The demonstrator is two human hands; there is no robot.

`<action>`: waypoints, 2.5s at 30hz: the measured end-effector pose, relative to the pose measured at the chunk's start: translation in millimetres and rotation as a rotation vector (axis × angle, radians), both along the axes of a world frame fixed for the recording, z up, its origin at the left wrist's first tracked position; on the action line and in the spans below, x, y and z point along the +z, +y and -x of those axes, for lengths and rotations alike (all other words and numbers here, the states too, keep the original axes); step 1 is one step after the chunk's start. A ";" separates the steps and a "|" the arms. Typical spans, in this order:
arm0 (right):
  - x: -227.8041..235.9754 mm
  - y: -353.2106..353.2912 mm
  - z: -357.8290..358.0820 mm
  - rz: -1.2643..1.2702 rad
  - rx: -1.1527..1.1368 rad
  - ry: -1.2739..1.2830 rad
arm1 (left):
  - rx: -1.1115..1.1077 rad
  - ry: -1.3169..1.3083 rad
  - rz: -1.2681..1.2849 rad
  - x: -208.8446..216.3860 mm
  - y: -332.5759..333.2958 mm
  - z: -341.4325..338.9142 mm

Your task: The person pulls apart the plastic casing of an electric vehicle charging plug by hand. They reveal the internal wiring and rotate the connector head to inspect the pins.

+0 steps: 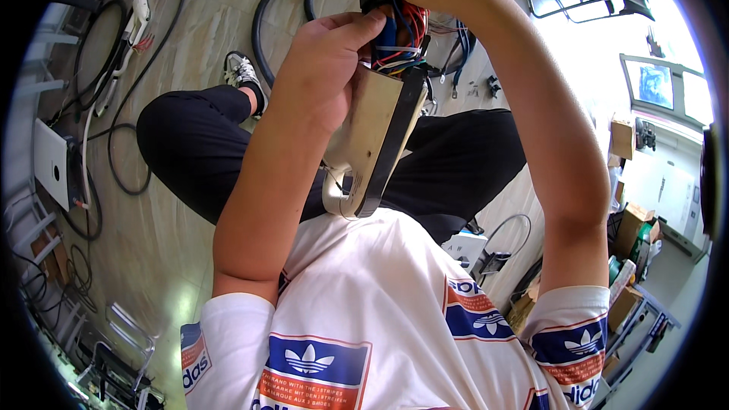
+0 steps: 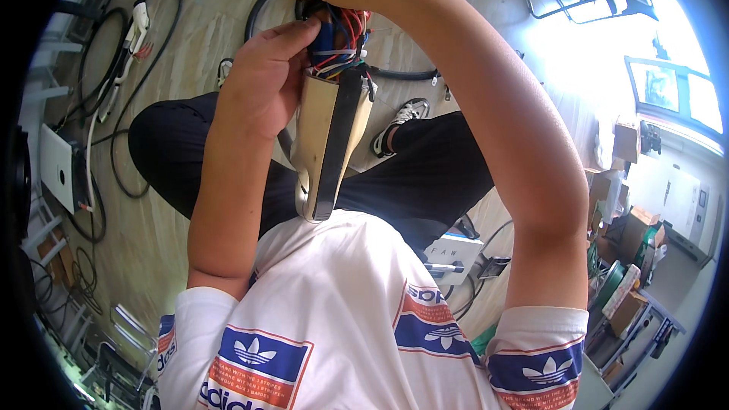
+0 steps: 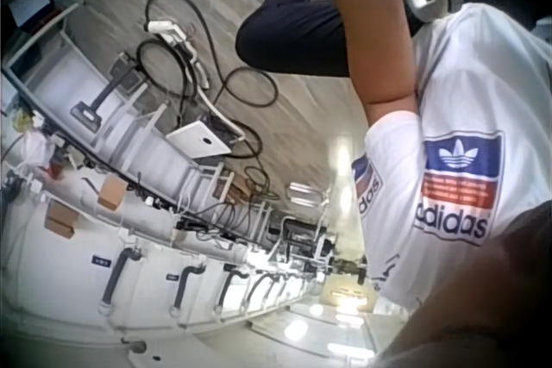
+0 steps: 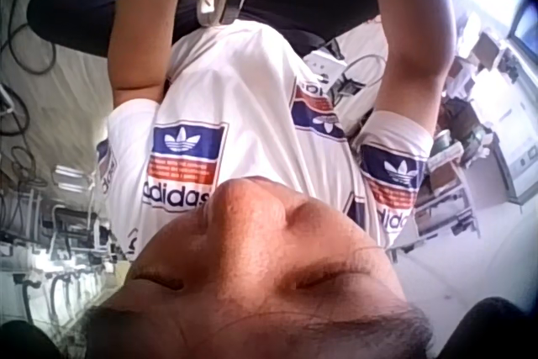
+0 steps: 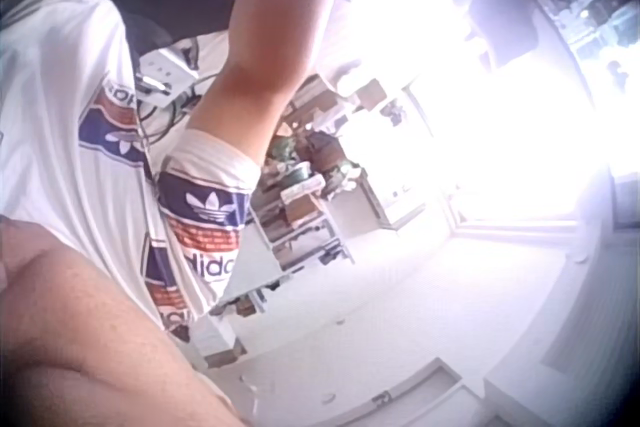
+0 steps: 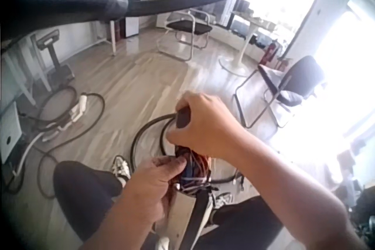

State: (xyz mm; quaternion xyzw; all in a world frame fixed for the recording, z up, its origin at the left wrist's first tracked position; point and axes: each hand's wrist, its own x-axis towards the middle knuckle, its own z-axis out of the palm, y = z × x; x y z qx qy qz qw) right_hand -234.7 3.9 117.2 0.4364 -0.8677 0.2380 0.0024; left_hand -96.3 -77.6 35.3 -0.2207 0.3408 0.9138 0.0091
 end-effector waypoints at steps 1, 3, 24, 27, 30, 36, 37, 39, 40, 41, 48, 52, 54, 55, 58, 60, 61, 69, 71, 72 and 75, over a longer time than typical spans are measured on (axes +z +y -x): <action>-0.4 0.2 -0.7 0.001 -0.010 -0.017 | 0.012 0.007 -0.013 1.6 1.4 -0.5; 2.2 -1.4 3.0 -0.012 0.003 -0.078 | -0.003 0.030 -0.015 1.0 1.4 0.2; 22.0 -24.9 9.3 0.111 0.162 -0.088 | -0.111 0.594 0.054 -31.1 -23.6 42.6; 14.9 -21.3 22.4 0.264 0.141 -0.141 | -0.066 0.582 0.202 -19.4 -32.1 53.1; -10.0 -3.6 26.4 0.579 0.049 -0.464 | 0.001 0.550 -0.047 -9.6 -44.8 62.6; -53.8 43.5 -39.5 0.575 0.016 -1.141 | -0.080 0.426 -0.039 10.4 -71.1 79.2; -61.0 43.9 -49.3 0.532 0.003 -1.253 | -0.108 0.432 -0.043 12.1 -70.3 78.2; -67.6 41.0 -63.0 0.667 -0.029 -1.400 | -0.127 0.412 -0.026 15.0 -66.5 76.2; -71.1 41.4 -67.8 0.730 -0.046 -1.452 | -0.127 0.370 -0.016 14.2 -65.8 77.3; -80.2 41.5 -69.5 0.793 -0.027 -1.548 | -0.127 0.328 -0.005 12.1 -66.2 78.9; -84.2 49.2 -62.7 0.829 -0.079 -1.368 | -0.176 0.156 0.156 20.3 -56.3 102.7; -86.8 51.5 -29.1 0.723 -0.017 -1.350 | -0.056 0.110 0.513 11.7 -63.2 133.2; -101.3 53.4 -13.0 0.729 0.028 -1.394 | 0.016 0.156 0.615 -1.7 -67.0 146.8; -109.0 53.9 -7.0 0.719 0.067 -1.383 | 0.020 0.170 0.588 -8.9 -68.2 149.3; -113.7 51.3 3.5 0.685 0.112 -1.415 | 0.005 0.156 0.507 -16.9 -64.3 155.6; -108.8 46.1 5.6 0.682 0.104 -1.479 | -0.065 0.155 0.404 -28.5 -67.4 161.9; -112.4 42.8 7.3 0.664 0.086 -1.457 | -0.133 0.130 0.430 -39.0 -71.6 168.6; -126.3 51.0 12.5 0.709 -0.018 -1.533 | -0.115 0.033 0.640 -56.8 -61.7 180.4; -127.3 54.9 16.1 0.662 -0.026 -1.537 | 0.042 0.207 1.084 -56.6 -68.4 181.3; -129.4 58.2 17.7 0.649 0.008 -1.530 | -0.025 0.402 1.458 -45.4 -77.0 180.5; -134.0 63.3 22.9 0.601 0.143 -1.496 | -0.336 0.974 2.218 3.6 -109.8 180.7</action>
